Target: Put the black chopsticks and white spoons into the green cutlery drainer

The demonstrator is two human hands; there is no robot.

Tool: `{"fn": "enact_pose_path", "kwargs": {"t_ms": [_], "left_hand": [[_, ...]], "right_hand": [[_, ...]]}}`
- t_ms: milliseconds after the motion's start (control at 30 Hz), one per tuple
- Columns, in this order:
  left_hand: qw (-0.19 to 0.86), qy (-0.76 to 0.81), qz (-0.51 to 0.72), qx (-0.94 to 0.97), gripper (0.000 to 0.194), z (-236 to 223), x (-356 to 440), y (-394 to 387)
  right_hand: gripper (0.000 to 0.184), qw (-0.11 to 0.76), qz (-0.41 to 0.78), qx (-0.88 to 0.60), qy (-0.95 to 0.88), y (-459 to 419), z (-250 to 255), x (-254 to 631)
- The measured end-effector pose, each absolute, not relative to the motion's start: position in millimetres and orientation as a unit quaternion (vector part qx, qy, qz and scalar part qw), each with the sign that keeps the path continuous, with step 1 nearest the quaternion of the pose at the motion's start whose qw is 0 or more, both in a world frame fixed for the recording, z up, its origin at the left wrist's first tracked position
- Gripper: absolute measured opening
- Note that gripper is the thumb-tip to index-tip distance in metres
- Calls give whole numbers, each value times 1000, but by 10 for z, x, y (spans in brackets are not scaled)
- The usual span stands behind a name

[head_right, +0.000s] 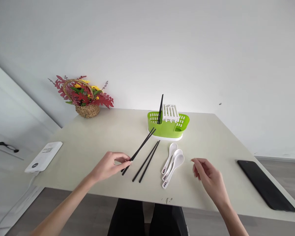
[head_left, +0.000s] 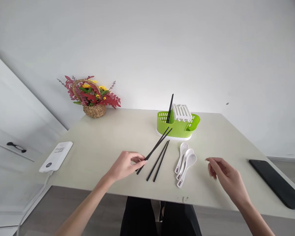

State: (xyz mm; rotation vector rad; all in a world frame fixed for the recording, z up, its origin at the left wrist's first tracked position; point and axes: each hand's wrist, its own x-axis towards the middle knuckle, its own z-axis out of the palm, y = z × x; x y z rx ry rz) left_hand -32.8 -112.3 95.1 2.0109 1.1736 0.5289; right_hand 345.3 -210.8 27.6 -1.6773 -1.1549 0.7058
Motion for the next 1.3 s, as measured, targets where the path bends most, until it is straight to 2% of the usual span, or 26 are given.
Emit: {"fn": "enact_pose_path", "kwargs": {"t_ms": [100, 233, 500, 700, 933, 1300], "left_hand": [[459, 427, 231, 744, 29, 892, -253, -1204], [511, 396, 241, 724, 32, 772, -148, -1245], [457, 406, 328, 721, 27, 617, -156, -1212], [388, 427, 372, 728, 27, 487, -253, -1079], [364, 429, 364, 743, 24, 355, -322, -1032], [370, 439, 361, 735, 23, 235, -356, -1033]], "right_hand": [[47, 464, 337, -605, -552, -1950, 658, 3159], [51, 387, 376, -503, -676, -1633, 1090, 2706], [48, 378, 302, -442, -756, -1173, 1519, 2161], [49, 388, 179, -441, -789, -1136, 1527, 1992], [53, 356, 161, -449, -804, -1165, 1419, 1959], [47, 343, 148, -458, -807, -1175, 1377, 1924]]}}
